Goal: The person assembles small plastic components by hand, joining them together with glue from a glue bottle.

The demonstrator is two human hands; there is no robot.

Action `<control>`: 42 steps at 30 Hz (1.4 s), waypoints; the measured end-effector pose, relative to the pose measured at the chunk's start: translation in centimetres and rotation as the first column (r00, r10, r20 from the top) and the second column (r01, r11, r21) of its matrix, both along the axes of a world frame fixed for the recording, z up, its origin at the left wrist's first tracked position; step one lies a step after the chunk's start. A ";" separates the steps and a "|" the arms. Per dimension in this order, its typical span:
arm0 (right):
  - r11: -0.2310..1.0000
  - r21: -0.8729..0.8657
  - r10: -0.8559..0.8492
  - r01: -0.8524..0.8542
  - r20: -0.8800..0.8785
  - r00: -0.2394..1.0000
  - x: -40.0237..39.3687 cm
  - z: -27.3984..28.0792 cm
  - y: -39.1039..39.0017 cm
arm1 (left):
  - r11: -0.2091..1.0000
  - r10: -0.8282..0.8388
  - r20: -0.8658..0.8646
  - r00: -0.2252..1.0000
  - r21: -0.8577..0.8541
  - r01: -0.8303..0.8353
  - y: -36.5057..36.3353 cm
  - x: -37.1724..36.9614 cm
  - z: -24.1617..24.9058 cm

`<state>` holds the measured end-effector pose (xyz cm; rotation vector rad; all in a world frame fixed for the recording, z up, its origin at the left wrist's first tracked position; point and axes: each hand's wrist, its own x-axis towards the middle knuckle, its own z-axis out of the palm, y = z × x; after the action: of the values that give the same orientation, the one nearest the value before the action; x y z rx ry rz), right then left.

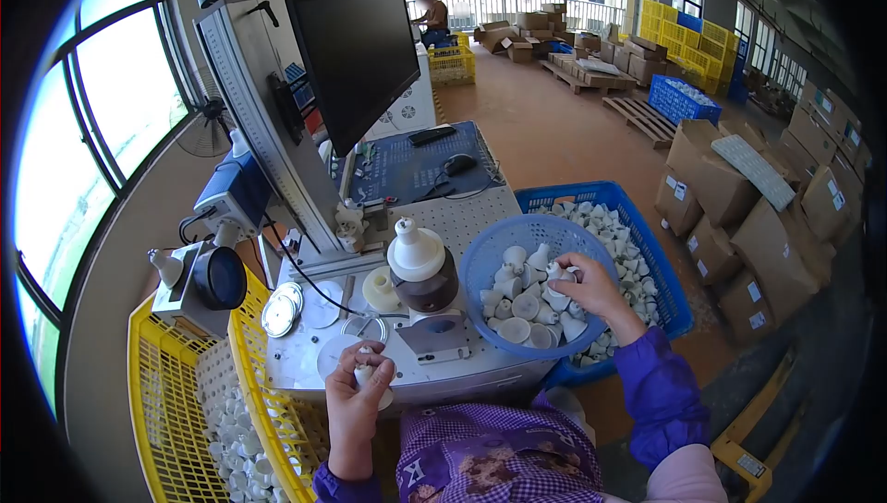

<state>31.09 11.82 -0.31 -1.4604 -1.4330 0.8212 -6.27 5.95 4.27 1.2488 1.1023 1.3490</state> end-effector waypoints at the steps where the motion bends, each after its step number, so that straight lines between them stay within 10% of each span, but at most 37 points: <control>1: 1.000 0.003 0.025 -0.025 -0.004 1.000 -0.5 -0.1 -0.2 | 1.000 0.025 -0.004 1.000 0.003 -0.025 0.2 0.3 1.0; 3: 0.998 -0.010 0.067 -0.070 -0.173 0.983 -1.6 0.3 -1.2 | 0.957 0.185 -0.329 0.926 0.276 -0.093 0.8 0.9 3.1; 7: 0.996 -0.025 0.086 -0.091 -0.161 0.983 -2.8 0.5 -1.9 | 0.895 0.306 -0.410 0.859 0.432 -0.113 2.6 2.1 6.2; 18: 0.991 0.077 0.128 -0.112 -0.251 0.960 -5.9 3.9 -2.1 | 0.862 0.348 -0.690 0.635 0.502 0.073 9.2 5.4 10.9; 31: 0.852 0.473 0.283 -0.225 -0.054 0.958 -14.1 11.5 2.5 | 0.885 0.257 -0.355 0.899 0.459 -0.072 5.4 -0.2 9.9; 42: 0.845 0.411 0.328 -0.342 0.106 0.939 -16.2 11.0 5.6 | 0.921 0.353 -0.211 0.911 0.250 -0.299 1.3 -8.9 3.3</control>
<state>14.87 17.40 10.73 -0.9065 -1.7919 0.6368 -15.20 7.27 7.60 1.4694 1.4262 1.6256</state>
